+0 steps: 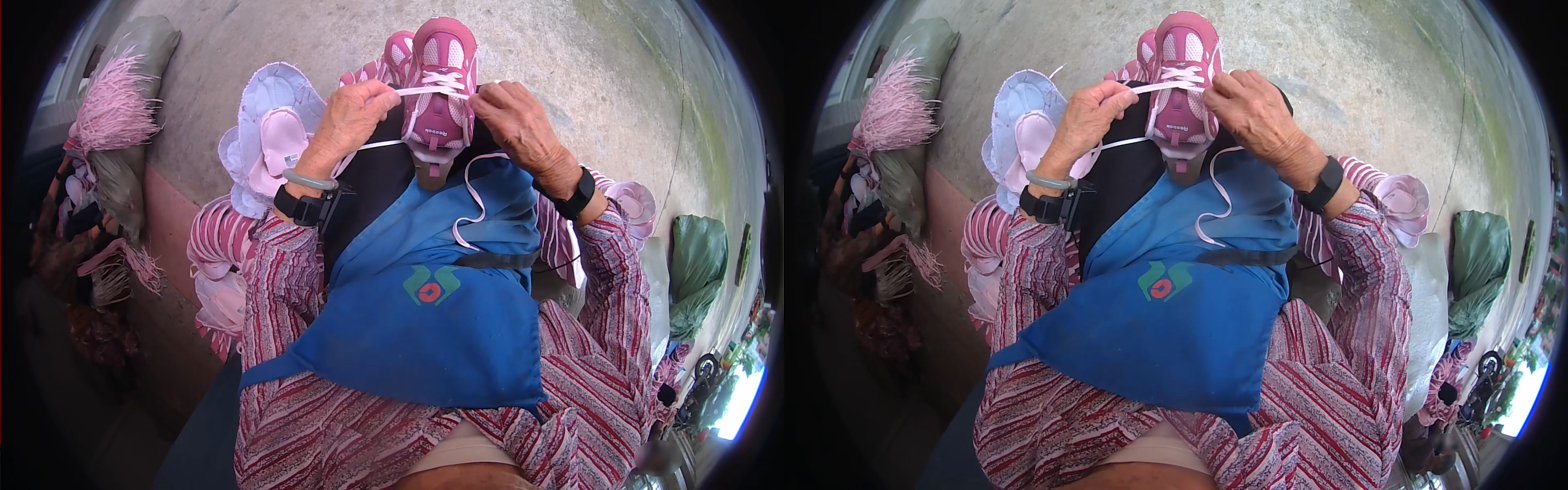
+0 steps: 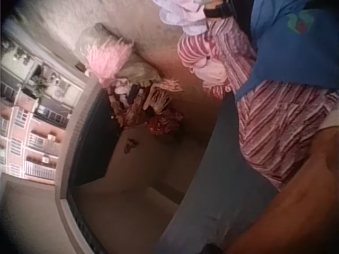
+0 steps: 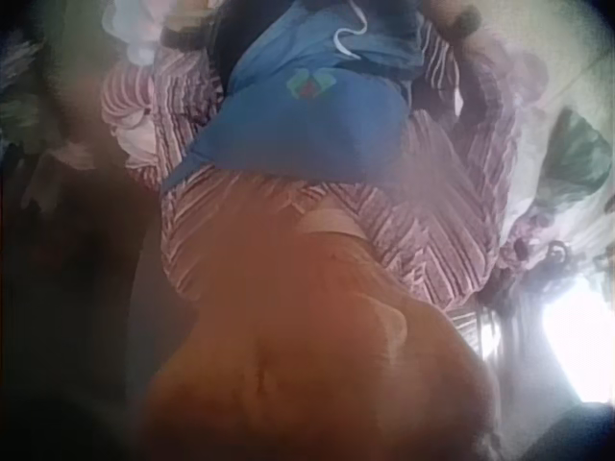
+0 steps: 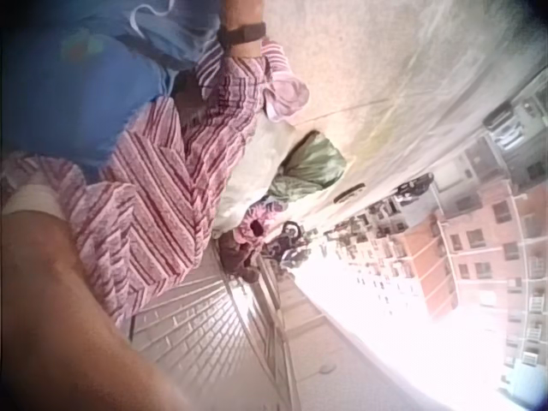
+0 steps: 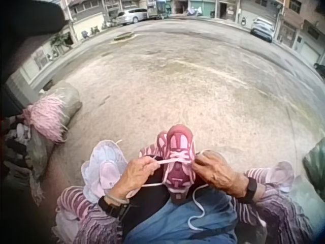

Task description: The recorder is lacing pink athletic shoes.

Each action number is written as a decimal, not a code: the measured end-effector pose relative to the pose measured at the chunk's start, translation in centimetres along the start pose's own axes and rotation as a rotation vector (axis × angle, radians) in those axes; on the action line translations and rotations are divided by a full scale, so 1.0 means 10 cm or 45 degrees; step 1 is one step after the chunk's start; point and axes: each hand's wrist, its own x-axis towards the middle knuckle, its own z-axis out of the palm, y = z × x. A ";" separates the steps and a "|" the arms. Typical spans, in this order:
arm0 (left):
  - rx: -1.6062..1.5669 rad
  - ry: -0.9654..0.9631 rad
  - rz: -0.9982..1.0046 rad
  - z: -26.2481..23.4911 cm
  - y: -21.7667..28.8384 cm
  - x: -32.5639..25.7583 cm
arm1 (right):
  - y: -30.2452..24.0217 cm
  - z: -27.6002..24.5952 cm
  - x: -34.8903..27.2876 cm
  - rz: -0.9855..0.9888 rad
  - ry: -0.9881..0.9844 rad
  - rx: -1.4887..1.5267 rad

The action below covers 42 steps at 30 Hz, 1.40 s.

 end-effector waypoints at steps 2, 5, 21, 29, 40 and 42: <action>0.019 0.196 0.141 -0.09 0.16 -0.02 | 0.10 -0.13 -0.04 -0.005 -0.001 -0.047; 0.347 0.188 0.167 0.00 -0.05 0.06 | 0.21 -0.08 -0.24 0.067 -0.113 0.038; 0.012 0.255 0.114 0.36 -0.08 -0.10 | -0.51 -0.20 -0.40 0.338 -0.601 0.823; 0.264 0.354 0.206 0.31 -0.18 -0.02 | -0.51 -0.16 -0.52 0.244 -0.961 1.018; 0.294 0.340 0.379 0.29 -0.18 0.18 | -0.49 -0.34 -0.39 0.503 -0.695 1.188; -0.065 0.153 -0.018 0.27 0.07 0.17 | -0.58 -0.29 -0.45 0.304 -0.598 1.115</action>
